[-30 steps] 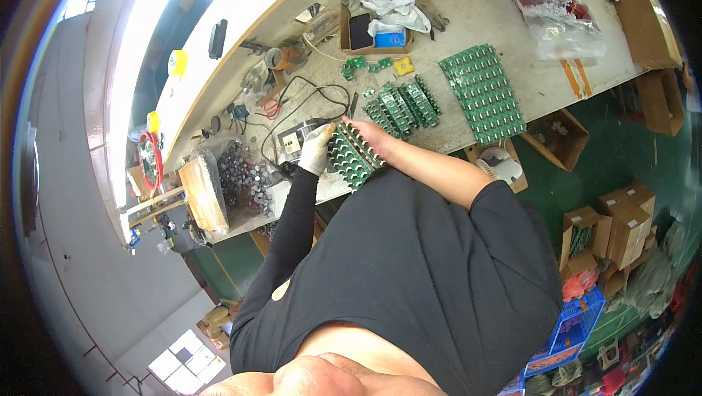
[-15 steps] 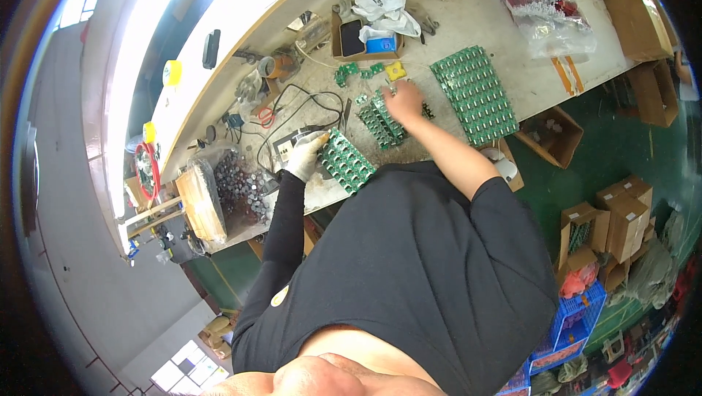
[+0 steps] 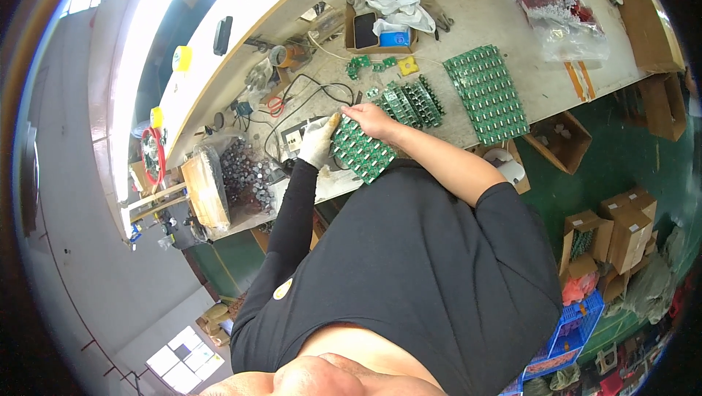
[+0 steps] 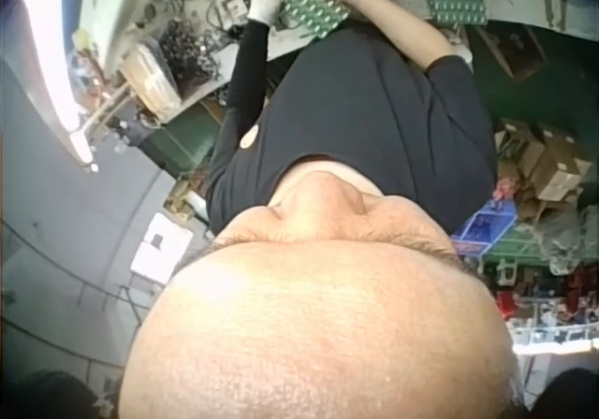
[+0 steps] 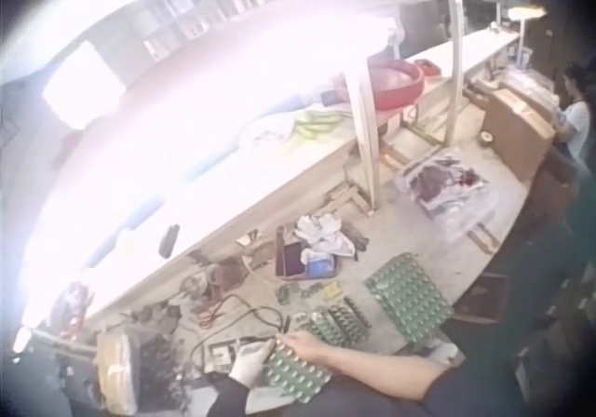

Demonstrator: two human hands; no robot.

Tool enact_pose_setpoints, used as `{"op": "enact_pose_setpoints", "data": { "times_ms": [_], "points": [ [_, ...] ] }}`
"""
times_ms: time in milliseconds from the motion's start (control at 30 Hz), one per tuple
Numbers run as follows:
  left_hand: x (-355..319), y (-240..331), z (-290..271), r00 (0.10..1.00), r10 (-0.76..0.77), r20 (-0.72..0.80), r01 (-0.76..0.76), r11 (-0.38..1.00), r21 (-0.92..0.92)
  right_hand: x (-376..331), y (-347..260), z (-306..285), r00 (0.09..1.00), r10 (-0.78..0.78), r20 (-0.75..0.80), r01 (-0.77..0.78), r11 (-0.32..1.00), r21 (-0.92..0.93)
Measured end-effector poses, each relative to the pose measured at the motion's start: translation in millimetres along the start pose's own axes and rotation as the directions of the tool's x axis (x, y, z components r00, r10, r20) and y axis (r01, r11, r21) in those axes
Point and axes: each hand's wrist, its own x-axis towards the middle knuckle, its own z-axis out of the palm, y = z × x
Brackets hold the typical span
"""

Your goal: The person separates green circuit board panels into smaller strips by hand, stacks them on the workbench, and then places the strips into a cardboard box. They then return to the workbench to continue breaking more panels into sections.

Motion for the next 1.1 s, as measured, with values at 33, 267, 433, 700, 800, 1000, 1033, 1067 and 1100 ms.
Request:
{"op": "enact_pose_setpoints", "data": {
  "times_ms": [33, 267, 433, 700, 800, 1000, 1033, 1067, 1100],
  "points": [
    [0.7, 0.5, 0.7, 1.0, 0.012, 0.004, -0.012, 0.999, -0.04, 0.1, 2.6, -1.9, 1.0, 0.022, -0.018, -0.021, 0.998, 0.051],
    [-3.6, 7.6, 11.4, 0.993, -0.02, 0.114, 0.051, 0.959, -0.28, -10.2, 5.8, -15.2, 0.92, 0.26, 0.293, -0.383, 0.75, 0.539],
    [12.0, -13.4, 7.0, 0.988, -0.053, -0.142, 0.029, 0.986, -0.166, -3.7, 3.7, -19.5, 0.956, 0.096, -0.278, -0.04, 0.979, 0.202],
    [19.6, -15.5, 16.2, 0.99, 0.036, -0.137, -0.018, 0.992, 0.129, 20.8, 58.7, -131.4, 0.692, -0.552, -0.465, -0.183, 0.489, -0.853],
    [27.5, -25.4, 15.0, 0.971, 0.044, -0.235, 0.009, 0.976, 0.218, 13.5, 25.5, -88.0, 0.862, -0.313, -0.4, -0.052, 0.729, -0.682],
    [41.5, -16.0, 23.1, 0.94, 0.238, -0.244, -0.127, 0.909, 0.396, -4.1, 8.9, -7.8, 0.973, -0.137, -0.184, 0.079, 0.953, -0.293],
    [44.0, -15.4, 23.4, 0.915, 0.271, -0.3, -0.17, 0.931, 0.323, -2.2, 10.2, -7.7, 0.974, -0.08, -0.211, 0.042, 0.983, -0.179],
    [45.4, -14.1, 20.4, 0.924, 0.231, -0.305, -0.152, 0.953, 0.262, -1.4, 11.1, -10.7, 0.977, -0.044, -0.209, 0.02, 0.993, -0.117],
    [43.6, -15.9, 21.3, 0.943, 0.099, -0.319, -0.093, 0.995, 0.033, -1.3, 11.8, -14.9, 0.979, -0.008, -0.204, -0.003, 0.998, -0.056]
  ]
}}
